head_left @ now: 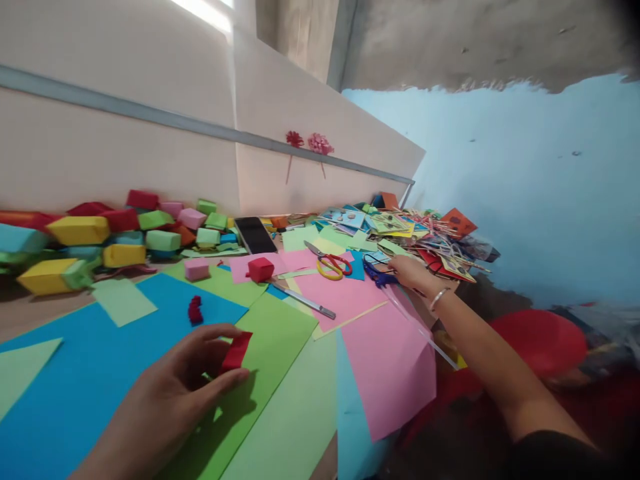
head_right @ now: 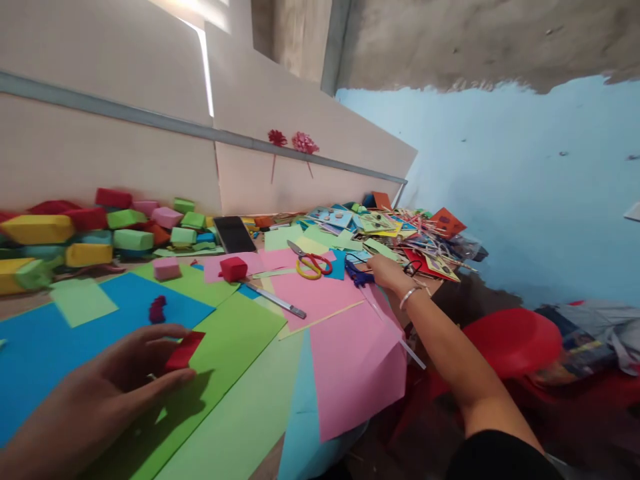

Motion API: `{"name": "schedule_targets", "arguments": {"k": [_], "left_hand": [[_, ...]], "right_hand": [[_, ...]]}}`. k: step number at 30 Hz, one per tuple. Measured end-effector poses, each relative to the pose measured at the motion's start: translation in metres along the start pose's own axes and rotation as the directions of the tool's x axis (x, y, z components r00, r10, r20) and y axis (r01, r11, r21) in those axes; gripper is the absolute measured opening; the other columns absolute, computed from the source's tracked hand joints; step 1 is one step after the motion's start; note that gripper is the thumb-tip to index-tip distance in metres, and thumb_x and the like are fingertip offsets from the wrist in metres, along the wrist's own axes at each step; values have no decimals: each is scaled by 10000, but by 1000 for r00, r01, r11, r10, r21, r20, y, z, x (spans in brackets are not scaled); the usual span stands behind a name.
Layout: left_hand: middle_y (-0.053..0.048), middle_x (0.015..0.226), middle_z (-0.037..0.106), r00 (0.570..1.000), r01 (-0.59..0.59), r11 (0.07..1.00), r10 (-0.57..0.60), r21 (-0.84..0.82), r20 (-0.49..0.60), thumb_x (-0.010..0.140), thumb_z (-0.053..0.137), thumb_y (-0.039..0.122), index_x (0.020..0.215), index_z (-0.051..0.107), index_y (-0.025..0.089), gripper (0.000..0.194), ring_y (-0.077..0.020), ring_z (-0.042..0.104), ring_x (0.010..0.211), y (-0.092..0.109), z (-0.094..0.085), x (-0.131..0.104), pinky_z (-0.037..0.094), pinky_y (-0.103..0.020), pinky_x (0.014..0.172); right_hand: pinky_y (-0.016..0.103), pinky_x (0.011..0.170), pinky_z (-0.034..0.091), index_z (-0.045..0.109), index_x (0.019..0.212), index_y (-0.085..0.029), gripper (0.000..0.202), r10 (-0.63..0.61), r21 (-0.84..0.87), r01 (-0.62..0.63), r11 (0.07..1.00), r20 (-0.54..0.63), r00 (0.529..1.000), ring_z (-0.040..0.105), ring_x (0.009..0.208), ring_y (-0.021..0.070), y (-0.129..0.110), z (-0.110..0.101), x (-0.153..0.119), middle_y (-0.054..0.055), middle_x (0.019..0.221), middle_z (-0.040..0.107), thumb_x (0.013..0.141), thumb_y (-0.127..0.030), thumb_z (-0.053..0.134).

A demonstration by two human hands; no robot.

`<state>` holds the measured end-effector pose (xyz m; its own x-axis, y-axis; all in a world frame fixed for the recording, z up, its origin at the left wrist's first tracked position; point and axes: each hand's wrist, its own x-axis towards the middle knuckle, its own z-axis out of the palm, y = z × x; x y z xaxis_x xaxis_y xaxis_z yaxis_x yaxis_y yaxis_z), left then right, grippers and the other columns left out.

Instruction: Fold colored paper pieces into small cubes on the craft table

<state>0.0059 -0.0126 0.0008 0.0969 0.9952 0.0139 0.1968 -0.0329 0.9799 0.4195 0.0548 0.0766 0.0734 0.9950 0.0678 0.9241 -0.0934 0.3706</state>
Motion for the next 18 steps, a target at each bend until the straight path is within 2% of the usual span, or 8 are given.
{"name": "schedule_targets", "arguments": {"k": [2, 5, 11, 14, 18], "left_hand": [[-17, 915, 783, 1000, -21, 999, 21, 31, -14, 605, 818, 565, 925, 727, 262, 450, -221, 712, 748, 0, 1, 0, 579, -273, 640], [-58, 982, 787, 999, -39, 998, 40, 50, -13, 580, 812, 594, 800, 754, 227, 431, -238, 716, 758, 0, 1, 2, 604, -309, 673], [-68, 873, 805, 999, 17, 993, -20, 113, 26, 623, 777, 609, 940, 795, 242, 486, -269, 734, 751, 7, -4, 4, 602, -304, 611], [-38, 932, 812, 999, 25, 991, -20, 129, -39, 649, 773, 590, 956, 798, 266, 447, -271, 732, 809, 11, -4, 1, 593, -282, 603], [-10, 913, 814, 996, 32, 985, -18, 168, -85, 666, 771, 576, 1035, 783, 288, 468, -248, 728, 759, 10, -3, -2, 557, -247, 517]], "right_hand": [[264, 788, 409, 678, 1091, -96, 258, -18, 11, 18, 1000, -51, 999, 628, 1006, 229, -1, 12, -6, 193, 1143, 649, 901, -46, 511], [272, 826, 419, 653, 1126, -100, 302, -67, 35, 70, 997, -81, 994, 612, 1040, 230, -4, 24, -11, 175, 1156, 637, 887, -13, 491], [342, 947, 400, 593, 1281, -123, 370, -89, 35, 93, 995, -94, 992, 587, 1119, 263, -12, 38, -4, 182, 1171, 651, 954, -59, 432], [326, 937, 402, 580, 1296, -126, 359, -105, 51, 109, 993, -75, 992, 592, 1105, 248, -11, 45, 6, 181, 1176, 656, 968, -90, 438], [323, 940, 397, 607, 1262, -122, 367, -135, 106, 141, 984, -57, 989, 583, 1112, 260, -6, 51, 15, 182, 1167, 650, 907, -87, 519]]}}
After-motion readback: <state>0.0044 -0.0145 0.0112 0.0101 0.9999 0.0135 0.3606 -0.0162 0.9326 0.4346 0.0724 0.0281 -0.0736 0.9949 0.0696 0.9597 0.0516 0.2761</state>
